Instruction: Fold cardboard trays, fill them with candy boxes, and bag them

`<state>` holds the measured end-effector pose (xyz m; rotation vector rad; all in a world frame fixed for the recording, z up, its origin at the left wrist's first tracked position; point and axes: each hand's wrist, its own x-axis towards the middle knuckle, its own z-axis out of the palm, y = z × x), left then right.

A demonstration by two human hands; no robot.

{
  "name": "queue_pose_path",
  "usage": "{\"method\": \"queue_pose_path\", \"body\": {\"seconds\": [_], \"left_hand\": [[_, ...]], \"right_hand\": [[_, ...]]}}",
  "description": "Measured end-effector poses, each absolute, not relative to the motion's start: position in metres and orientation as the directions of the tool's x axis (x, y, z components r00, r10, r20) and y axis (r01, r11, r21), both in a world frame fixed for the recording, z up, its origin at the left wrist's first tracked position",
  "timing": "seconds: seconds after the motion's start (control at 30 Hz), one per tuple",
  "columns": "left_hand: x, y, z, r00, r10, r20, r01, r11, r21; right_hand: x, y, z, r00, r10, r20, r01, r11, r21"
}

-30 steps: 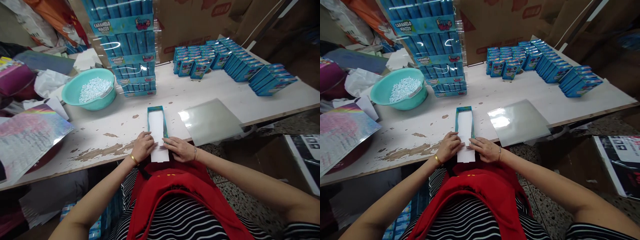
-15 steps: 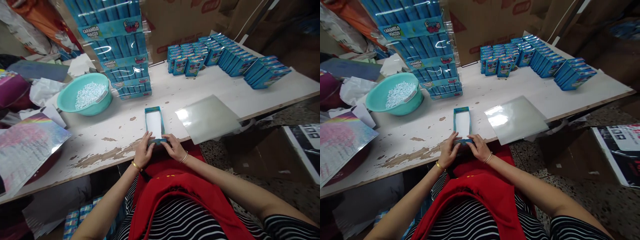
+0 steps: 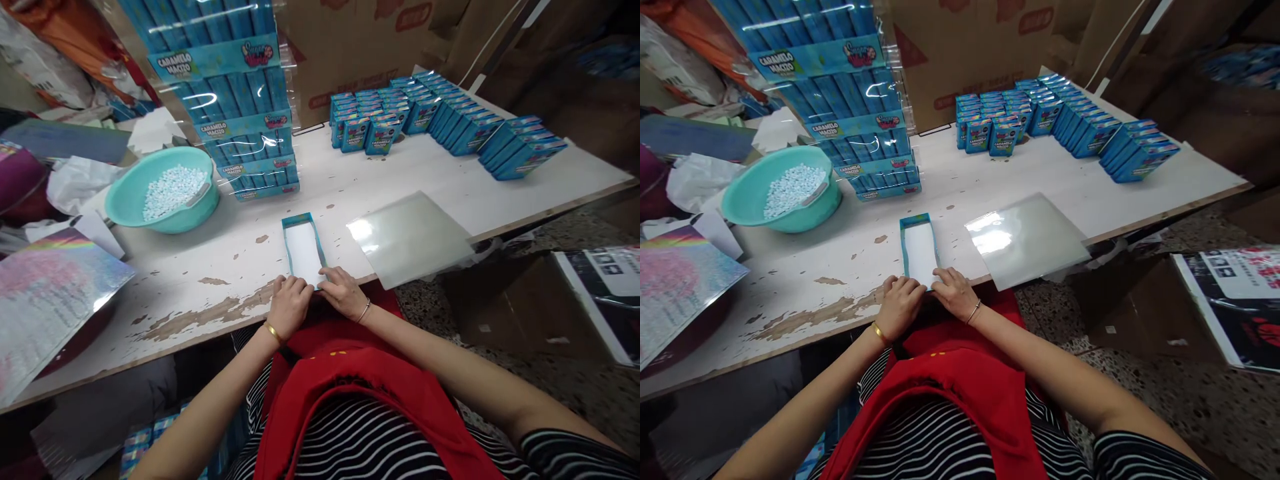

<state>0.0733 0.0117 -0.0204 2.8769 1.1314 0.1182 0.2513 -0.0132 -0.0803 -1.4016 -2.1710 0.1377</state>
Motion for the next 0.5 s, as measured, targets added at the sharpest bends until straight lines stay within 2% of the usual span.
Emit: {"method": "queue_pose_path", "body": {"seconds": [0.1, 0.23, 0.33, 0.43, 0.5], "left_hand": [[0.083, 0.023, -0.01, 0.74, 0.665, -0.1, 0.672, -0.738, 0.061], [0.095, 0.044, 0.004, 0.733, 0.607, -0.307, 0.664, -0.737, 0.128], [0.102, 0.054, 0.011, 0.696, 0.557, -0.454, 0.686, -0.701, 0.193], [0.106, 0.049, 0.012, 0.656, 0.582, -0.481, 0.728, -0.657, 0.198], [0.104, 0.037, 0.008, 0.651, 0.643, -0.403, 0.746, -0.639, 0.186]], "right_hand": [[0.253, -0.012, -0.076, -0.31, 0.884, 0.349, 0.765, 0.45, -0.461], [0.257, -0.01, -0.069, -0.268, 0.898, 0.347, 0.631, 0.436, -0.641], [0.259, -0.007, -0.064, -0.259, 0.901, 0.349, 0.529, 0.435, -0.729], [0.257, 0.001, -0.056, -0.08, 0.969, 0.234, 0.557, 0.238, -0.796], [0.254, 0.009, -0.049, 0.004, 0.998, 0.064, 0.651, 0.046, -0.757]]}}
